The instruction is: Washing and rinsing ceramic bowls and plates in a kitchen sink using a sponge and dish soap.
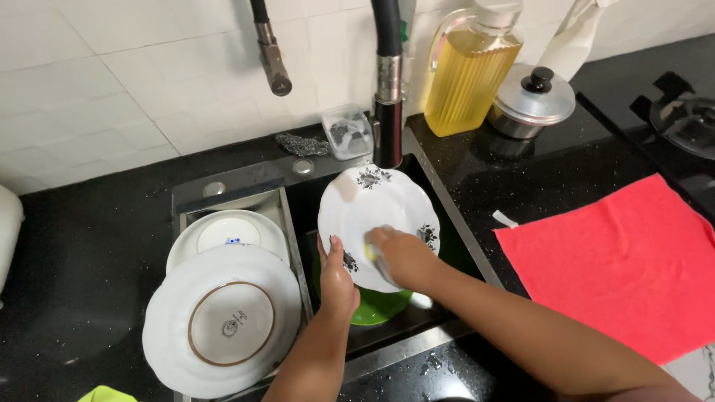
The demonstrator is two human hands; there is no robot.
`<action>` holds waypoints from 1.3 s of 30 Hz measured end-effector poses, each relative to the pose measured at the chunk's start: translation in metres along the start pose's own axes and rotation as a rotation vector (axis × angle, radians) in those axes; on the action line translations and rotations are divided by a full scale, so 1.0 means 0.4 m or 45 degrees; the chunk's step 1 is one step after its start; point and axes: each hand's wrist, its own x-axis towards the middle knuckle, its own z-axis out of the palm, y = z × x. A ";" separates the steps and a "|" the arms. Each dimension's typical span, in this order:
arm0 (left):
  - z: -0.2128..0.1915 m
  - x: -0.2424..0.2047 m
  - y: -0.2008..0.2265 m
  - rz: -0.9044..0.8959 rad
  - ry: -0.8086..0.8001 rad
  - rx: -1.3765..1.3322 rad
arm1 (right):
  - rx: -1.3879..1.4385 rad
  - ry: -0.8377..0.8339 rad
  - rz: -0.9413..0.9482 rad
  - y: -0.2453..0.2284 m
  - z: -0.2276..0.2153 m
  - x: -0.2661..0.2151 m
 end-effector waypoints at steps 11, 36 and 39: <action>0.003 -0.006 0.001 -0.034 -0.106 0.073 | -0.270 0.619 -0.285 0.150 0.026 0.100; -0.023 0.000 -0.018 0.038 -0.086 0.124 | 0.369 0.064 0.028 -0.031 0.051 -0.104; -0.035 0.007 -0.014 0.011 -0.122 -0.050 | 0.242 0.109 -0.334 -0.042 0.046 -0.122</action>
